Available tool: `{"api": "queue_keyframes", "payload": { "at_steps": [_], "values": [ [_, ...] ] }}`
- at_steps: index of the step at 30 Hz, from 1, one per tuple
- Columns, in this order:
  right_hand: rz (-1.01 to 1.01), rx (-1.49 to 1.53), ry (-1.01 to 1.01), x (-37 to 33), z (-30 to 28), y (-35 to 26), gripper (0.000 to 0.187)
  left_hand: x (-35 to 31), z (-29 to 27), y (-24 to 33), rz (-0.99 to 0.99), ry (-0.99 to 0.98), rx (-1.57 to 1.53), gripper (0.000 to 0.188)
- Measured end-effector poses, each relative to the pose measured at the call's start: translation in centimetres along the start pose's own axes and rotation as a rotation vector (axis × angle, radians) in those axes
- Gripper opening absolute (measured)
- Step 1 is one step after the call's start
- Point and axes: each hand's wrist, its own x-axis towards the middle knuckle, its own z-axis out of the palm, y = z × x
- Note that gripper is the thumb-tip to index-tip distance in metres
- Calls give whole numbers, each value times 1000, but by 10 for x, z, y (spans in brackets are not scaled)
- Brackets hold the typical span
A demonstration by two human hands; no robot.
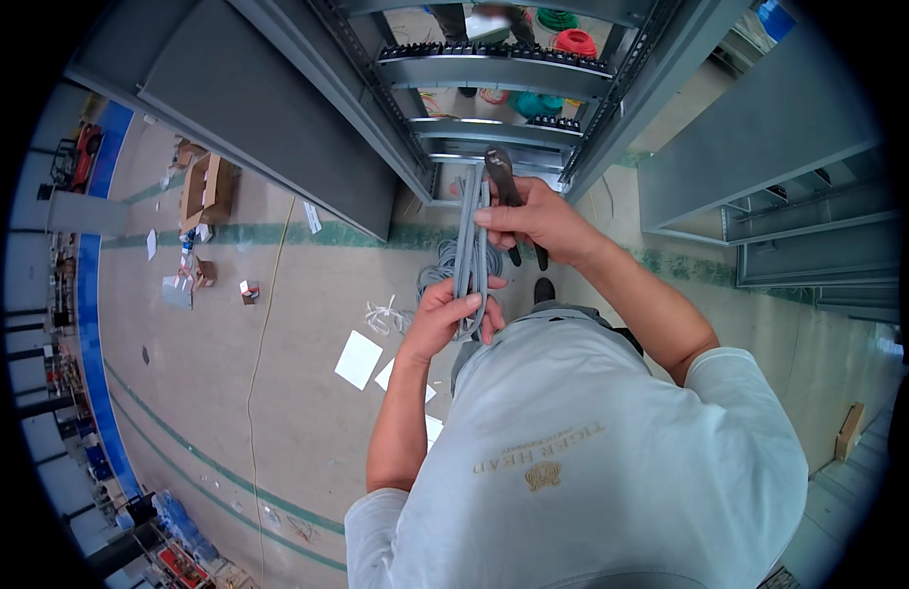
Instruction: The person sits on the floor and uses pliers to strip the outer insulation from gray cables. They repeatedly cut the sheath, pull it off, and place the stripped ends into a metal rack.
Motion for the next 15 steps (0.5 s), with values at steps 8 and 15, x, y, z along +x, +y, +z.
{"api": "queue_keyframes", "payload": {
  "at_steps": [8, 15],
  "values": [
    [-96, 90, 74, 2, 6, 1, 47, 2, -1, 0, -7, 11, 5, 44],
    [-109, 65, 112, 6, 3, 3, 39, 1, -7, 4, -57, 7, 86, 36]
  ]
}}
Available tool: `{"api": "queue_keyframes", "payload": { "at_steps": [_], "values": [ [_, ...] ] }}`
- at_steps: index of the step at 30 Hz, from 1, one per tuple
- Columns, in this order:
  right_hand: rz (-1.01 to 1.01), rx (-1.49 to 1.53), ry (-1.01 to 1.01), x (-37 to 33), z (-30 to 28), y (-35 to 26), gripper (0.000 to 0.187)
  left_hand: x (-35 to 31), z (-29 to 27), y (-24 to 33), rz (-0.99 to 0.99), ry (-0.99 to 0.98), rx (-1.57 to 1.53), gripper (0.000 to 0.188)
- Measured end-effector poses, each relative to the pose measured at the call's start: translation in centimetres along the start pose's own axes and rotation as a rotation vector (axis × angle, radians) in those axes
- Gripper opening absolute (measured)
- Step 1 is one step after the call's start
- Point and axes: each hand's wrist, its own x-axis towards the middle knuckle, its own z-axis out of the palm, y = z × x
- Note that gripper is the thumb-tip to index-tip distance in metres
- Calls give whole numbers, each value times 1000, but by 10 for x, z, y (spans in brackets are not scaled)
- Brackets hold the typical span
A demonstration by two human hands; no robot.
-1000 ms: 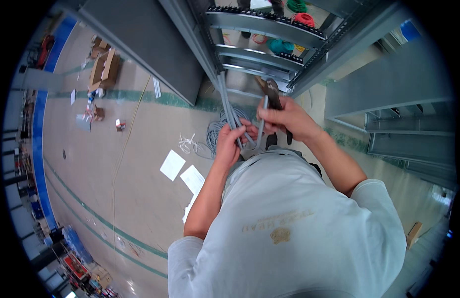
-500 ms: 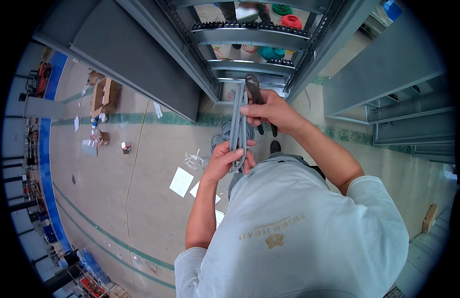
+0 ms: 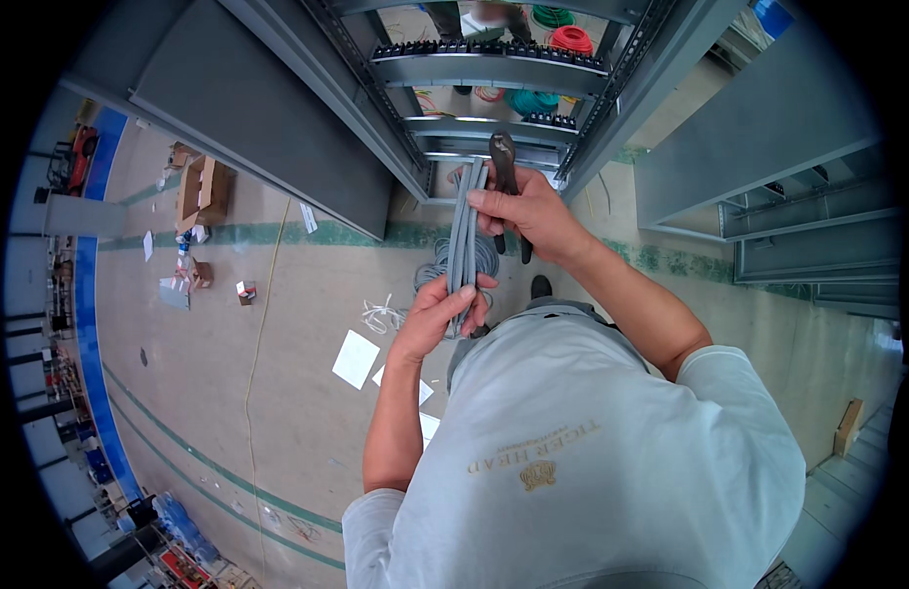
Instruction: The person sits on the floor and uses pliers to strip the outer insulation from gray cables. They repeatedly cut the sheath, pull it off, and place the stripped ends into a metal rack.
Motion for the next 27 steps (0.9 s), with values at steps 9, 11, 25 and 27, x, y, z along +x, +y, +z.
{"api": "queue_keyframes", "payload": {
  "at_steps": [9, 11, 25, 27],
  "values": [
    [-15, -45, 18, 2, 2, -3, 32, -2, 3, 11, 1, 26, 48, 39],
    [4, -63, 39, 2, 3, -7, 31, 0, 7, 22, -30, 32, 87, 37],
    [370, 275, -47, -8, -33, 38, 46, 12, -6, 62, 76, 113, -310, 26],
    [510, 271, -106, -36, -38, 57, 46, 18, -8, 70, 98, 161, -313, 26]
  ]
}}
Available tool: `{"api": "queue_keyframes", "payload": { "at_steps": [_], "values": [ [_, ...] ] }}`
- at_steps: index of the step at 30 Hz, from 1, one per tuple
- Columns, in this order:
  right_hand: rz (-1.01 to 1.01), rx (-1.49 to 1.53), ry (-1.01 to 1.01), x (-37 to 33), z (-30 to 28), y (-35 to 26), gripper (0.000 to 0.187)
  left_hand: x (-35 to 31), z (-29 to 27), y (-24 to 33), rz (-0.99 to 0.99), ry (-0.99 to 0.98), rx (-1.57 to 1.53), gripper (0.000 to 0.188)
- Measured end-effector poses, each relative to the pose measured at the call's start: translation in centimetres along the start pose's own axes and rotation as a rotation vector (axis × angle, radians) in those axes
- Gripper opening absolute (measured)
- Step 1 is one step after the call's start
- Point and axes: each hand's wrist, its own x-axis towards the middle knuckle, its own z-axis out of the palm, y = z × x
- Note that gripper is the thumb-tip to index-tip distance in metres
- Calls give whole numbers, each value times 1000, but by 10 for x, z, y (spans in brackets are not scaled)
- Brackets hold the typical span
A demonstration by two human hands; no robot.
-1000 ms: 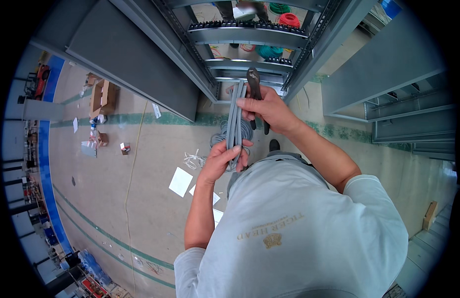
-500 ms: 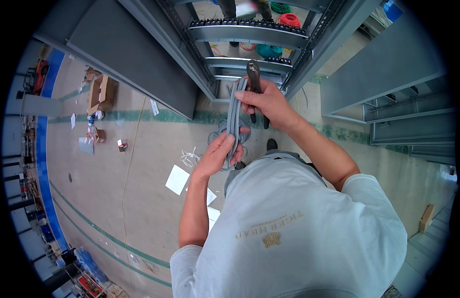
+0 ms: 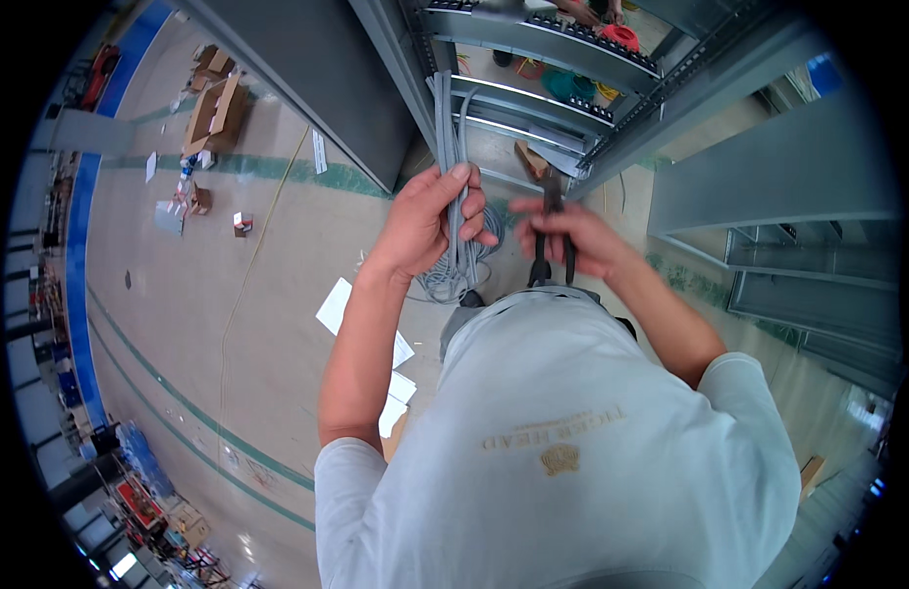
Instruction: The person sits on the floor and uses pliers to strip the outer insulation from gray cables. They repeatedly cut the sheath, pull it off, and place the stripped ends into a metal rack.
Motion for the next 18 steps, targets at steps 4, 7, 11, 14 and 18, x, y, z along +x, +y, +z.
{"api": "queue_keyframes", "payload": {
  "at_steps": [4, 7, 11, 14, 18],
  "values": [
    [167, -104, -51, -21, 17, 29, 46, 6, -2, 6, 38, 86, -30, 26],
    [27, -693, -81, -15, 6, 24, 43, 14, -9, 11, 47, 52, -147, 24],
    [-111, -1072, -76, -11, 18, -12, 46, 19, -7, 21, 24, 39, -257, 22],
    [-142, -1417, -27, -10, 26, -33, 47, 26, -2, 25, 22, 53, -274, 22],
    [-166, -1456, -89, -1, 33, -45, 46, 31, 8, 29, 12, 118, -254, 22]
  ]
}}
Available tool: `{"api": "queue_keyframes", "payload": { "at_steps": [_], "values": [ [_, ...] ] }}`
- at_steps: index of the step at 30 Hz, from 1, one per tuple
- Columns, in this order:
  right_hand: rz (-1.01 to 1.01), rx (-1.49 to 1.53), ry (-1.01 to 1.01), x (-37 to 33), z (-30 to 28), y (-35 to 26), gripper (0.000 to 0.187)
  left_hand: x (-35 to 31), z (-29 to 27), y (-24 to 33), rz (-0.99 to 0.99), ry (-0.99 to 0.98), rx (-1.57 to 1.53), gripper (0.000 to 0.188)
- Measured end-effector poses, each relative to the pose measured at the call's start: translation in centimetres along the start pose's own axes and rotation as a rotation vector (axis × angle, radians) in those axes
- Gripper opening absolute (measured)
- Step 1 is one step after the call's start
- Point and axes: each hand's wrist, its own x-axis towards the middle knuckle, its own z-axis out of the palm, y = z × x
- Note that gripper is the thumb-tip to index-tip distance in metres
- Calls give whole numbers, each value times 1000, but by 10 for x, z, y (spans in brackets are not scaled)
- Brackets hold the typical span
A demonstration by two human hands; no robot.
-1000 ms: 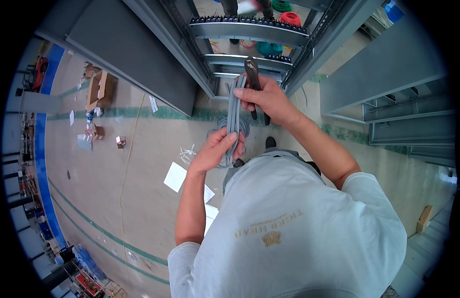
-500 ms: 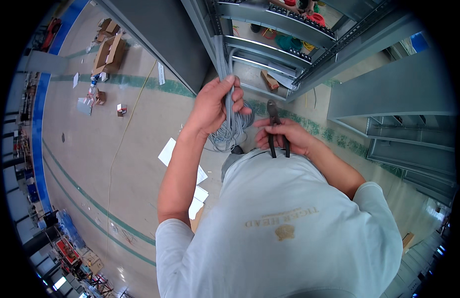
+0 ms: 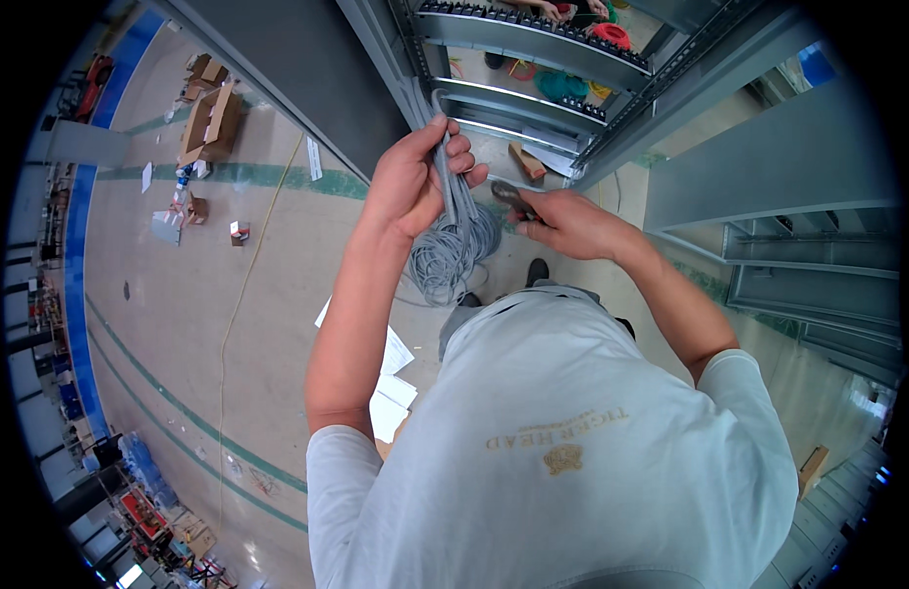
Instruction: The person sits on the floor and uses pliers to strip the outer insulation from gray cables. They repeatedly cut the sheath, pull it off, and place the stripped ends into a metal rack.
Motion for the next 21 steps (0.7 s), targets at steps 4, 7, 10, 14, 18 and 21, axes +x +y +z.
{"api": "queue_keyframes", "payload": {
  "at_steps": [4, 7, 10, 14, 18, 21],
  "values": [
    [-50, 695, -75, 0, 15, 9, 46, 4, -2, 2, -3, 10, -30, 22],
    [30, 1028, -32, -6, 28, 14, 47, 6, -17, -3, -3, 28, 93, 24],
    [18, 1140, 111, -6, 23, 9, 47, -8, -26, -30, 6, 143, 445, 28],
    [-12, 1178, 237, -4, 23, 9, 42, -23, -25, -83, -23, 217, 591, 28],
    [-20, 1110, 246, -4, 31, 10, 39, -33, -17, -102, -57, 100, 597, 28],
    [36, 994, 185, -15, 24, 2, 47, -51, -13, -121, -75, 188, 464, 27]
  ]
}}
